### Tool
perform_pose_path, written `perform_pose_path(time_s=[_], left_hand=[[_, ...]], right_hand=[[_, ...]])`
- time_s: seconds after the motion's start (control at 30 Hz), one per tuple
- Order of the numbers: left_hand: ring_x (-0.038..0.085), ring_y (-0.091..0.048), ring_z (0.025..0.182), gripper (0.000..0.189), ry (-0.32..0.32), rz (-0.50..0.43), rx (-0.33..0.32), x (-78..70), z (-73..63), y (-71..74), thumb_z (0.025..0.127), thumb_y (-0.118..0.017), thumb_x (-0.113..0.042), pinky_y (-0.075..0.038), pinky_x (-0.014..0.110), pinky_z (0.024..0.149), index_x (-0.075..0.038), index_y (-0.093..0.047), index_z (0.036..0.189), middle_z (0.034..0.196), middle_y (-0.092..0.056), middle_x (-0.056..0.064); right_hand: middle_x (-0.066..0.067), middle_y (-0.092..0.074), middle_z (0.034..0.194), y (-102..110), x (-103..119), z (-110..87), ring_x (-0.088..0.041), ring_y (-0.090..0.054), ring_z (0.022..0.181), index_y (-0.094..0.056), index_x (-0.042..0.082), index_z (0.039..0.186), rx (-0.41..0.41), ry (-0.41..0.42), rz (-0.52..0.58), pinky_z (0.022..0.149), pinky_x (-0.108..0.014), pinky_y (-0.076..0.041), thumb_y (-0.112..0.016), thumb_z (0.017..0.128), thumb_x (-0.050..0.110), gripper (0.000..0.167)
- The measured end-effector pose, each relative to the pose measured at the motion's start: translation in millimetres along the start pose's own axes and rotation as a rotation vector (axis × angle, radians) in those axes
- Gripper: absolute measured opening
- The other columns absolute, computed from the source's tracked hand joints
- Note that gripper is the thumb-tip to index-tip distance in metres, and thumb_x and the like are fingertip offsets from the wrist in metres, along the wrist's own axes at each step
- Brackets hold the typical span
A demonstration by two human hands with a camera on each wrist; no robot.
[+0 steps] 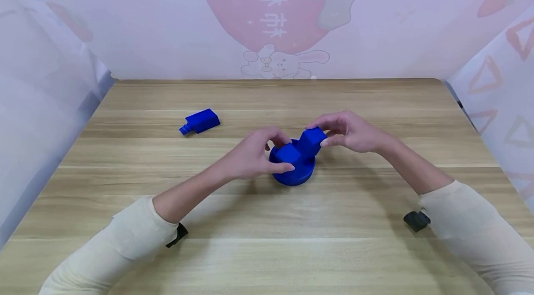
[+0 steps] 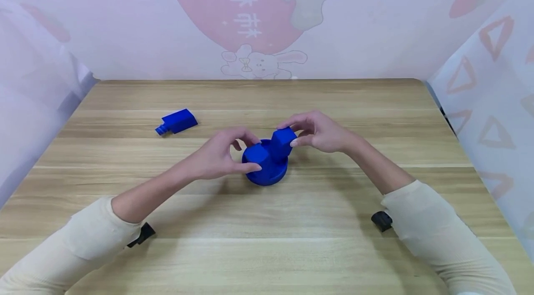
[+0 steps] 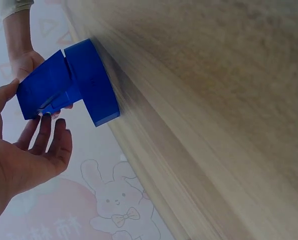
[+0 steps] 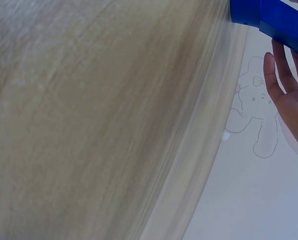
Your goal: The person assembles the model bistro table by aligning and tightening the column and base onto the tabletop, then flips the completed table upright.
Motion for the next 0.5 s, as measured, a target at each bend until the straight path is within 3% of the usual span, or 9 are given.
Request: perform_pose_path(time_s=[0.23,0.4,0.5], left_hand=[[0.026,-0.063,0.110,0.044,-0.142,-0.014,0.084,-1.3,1.7,0.1,0.090,-0.075,-0.006,-0.056,0.040,0.092,0.003,-0.067,0.132,0.123,-0.068,0.016],[0.027,-0.063,0.115,0.043,-0.167,-0.033,0.110,-2.7,1.6,0.7,0.094,-0.073,0.001,-0.055,0.044,0.095,0.003,-0.064,0.136,0.133,-0.067,0.018],[0.028,-0.063,0.120,0.046,-0.146,-0.044,0.106,-3.3,2.5,-0.2,0.094,-0.073,0.000,-0.054,0.045,0.098,0.003,-0.062,0.139,0.136,-0.067,0.016]], right_hand=[[-0.028,-0.064,0.132,-0.6,-0.7,-0.1,-0.023,-0.069,0.113,-0.062,-0.012,0.132,0.005,-0.002,0.016,0.093,-0.034,-0.059,-0.064,0.093,-0.015,0.038],[-0.028,-0.064,0.130,-0.9,-1.0,0.0,-0.021,-0.069,0.112,-0.062,-0.013,0.131,0.003,0.003,0.016,0.091,-0.033,-0.060,-0.065,0.093,-0.015,0.039],[-0.028,-0.065,0.129,-1.0,-0.4,-0.4,-0.020,-0.069,0.111,-0.062,-0.013,0.131,0.001,0.008,0.008,0.091,-0.033,-0.060,-0.065,0.093,-0.015,0.038]])
Point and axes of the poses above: each hand's wrist, its own z-axis towards the middle knuckle, its own y-axis out of the back of the hand, x = y × z, the point moved 2 cm from there along z, towards the middle knuckle
